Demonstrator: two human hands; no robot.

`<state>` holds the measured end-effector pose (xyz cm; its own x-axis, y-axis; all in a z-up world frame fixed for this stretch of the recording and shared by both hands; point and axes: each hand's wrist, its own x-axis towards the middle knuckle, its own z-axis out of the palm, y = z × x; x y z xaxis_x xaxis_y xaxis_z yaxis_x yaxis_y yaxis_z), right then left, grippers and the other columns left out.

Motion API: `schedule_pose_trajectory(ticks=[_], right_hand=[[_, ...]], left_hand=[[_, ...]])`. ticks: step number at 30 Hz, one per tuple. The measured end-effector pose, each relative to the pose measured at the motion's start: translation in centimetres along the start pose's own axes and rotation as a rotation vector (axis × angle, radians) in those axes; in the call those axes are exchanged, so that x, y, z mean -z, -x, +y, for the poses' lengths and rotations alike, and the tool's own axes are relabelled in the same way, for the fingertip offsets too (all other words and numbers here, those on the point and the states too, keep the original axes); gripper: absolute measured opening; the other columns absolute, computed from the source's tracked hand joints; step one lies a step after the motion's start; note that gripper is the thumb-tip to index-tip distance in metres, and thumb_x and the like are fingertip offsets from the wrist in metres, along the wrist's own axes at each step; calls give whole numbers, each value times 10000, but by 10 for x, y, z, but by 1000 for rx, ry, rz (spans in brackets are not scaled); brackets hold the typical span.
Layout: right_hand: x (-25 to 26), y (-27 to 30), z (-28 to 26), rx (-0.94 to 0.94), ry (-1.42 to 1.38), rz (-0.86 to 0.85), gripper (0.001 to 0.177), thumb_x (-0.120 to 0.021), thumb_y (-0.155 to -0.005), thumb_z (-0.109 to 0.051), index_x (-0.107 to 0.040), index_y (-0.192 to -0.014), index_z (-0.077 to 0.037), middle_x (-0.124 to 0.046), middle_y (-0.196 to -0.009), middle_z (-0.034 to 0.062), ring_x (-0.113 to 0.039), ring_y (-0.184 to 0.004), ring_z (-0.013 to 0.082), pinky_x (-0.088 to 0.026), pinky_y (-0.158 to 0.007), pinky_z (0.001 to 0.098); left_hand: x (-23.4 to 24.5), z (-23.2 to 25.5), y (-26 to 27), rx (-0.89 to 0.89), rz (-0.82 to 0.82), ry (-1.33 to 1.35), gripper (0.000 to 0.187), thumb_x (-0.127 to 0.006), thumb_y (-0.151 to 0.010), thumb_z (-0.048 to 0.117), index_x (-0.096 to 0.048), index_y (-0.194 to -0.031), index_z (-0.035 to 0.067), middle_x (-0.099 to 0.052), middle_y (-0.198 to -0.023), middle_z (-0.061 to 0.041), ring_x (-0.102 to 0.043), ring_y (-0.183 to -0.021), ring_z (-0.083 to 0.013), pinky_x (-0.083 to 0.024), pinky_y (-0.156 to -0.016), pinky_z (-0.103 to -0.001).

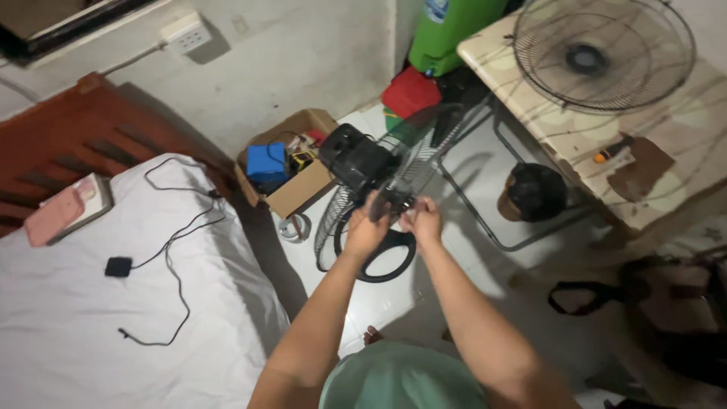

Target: The person disassembles a black pedestal fan by removing the front grille, unscrewing the motor housing, and detaching the fan head from the stand using a screwdriver. The parts are placed on a nearby table and the floor.

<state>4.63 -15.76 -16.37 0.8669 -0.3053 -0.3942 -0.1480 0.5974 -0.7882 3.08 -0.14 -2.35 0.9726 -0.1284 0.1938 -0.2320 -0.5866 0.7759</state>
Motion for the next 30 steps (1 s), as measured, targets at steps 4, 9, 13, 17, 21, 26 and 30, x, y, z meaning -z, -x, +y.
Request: schedule_pose_trajectory(ticks=[4, 9, 13, 17, 21, 26, 30], right_hand=[[-17, 44, -18, 476, 225, -123, 383, -729, -908, -40, -577, -1259, -12, -679, -1086, 112, -676, -950, 153, -566, -820, 262], [-21, 44, -11, 283, 181, 33, 280, -695, -960, -211, -642, -1187, -55, -712, -1016, 69, -696, -780, 150, -578, -725, 282], [-20, 26, -15, -317, 150, 30, 581, -437, -1081, -570, -580, -918, -30, -640, -804, 127, -616, -563, 212, -536, -509, 358], [-19, 40, -32, -369, 334, 64, 650, -333, -986, -697, -595, -940, -104, -611, -786, 61, -651, -586, 219, -577, -535, 368], [-19, 56, -31, 200, 242, -42, 737, -398, -898, -760, -587, -1177, -105, -651, -989, 40, -693, -740, 224, -620, -634, 399], [-6, 55, -23, -386, 228, -54, 961, -250, -913, -841, -630, -1239, -20, -663, -1038, 166, -710, -764, 284, -628, -671, 427], [-6, 52, -26, -66, 100, -29, 946, -389, -807, -842, -498, -1392, -108, -594, -1289, 91, -702, -985, 279, -614, -813, 487]], left_hand=[[-1, -4, -3, 31, -22, -87, 322, -638, -972, 351, -594, -1256, 203, -701, -819, -248, -658, -766, -504, -514, -702, -594], [-4, -6, 1, 3, 19, -178, 398, -645, -956, 348, -594, -1307, 166, -694, -794, -262, -652, -716, -509, -502, -659, -600], [4, -1, 2, 22, -20, -95, 409, -635, -960, 352, -578, -1312, 152, -685, -757, -243, -677, -695, -472, -534, -616, -541], [13, 4, -1, -24, -17, -35, 368, -620, -962, 325, -605, -1289, 158, -691, -777, -234, -672, -709, -467, -525, -604, -532], [12, 4, -2, 25, -57, -94, 337, -621, -960, 344, -632, -1238, 154, -689, -777, -243, -661, -725, -474, -519, -620, -536], [6, -2, -1, 46, -32, -145, 297, -626, -957, 392, -647, -1134, 155, -703, -793, -221, -667, -742, -464, -530, -666, -529], [4, -12, -2, 75, -89, -132, 307, -616, -962, 413, -648, -1145, 169, -700, -796, -210, -671, -739, -457, -536, -666, -527]])
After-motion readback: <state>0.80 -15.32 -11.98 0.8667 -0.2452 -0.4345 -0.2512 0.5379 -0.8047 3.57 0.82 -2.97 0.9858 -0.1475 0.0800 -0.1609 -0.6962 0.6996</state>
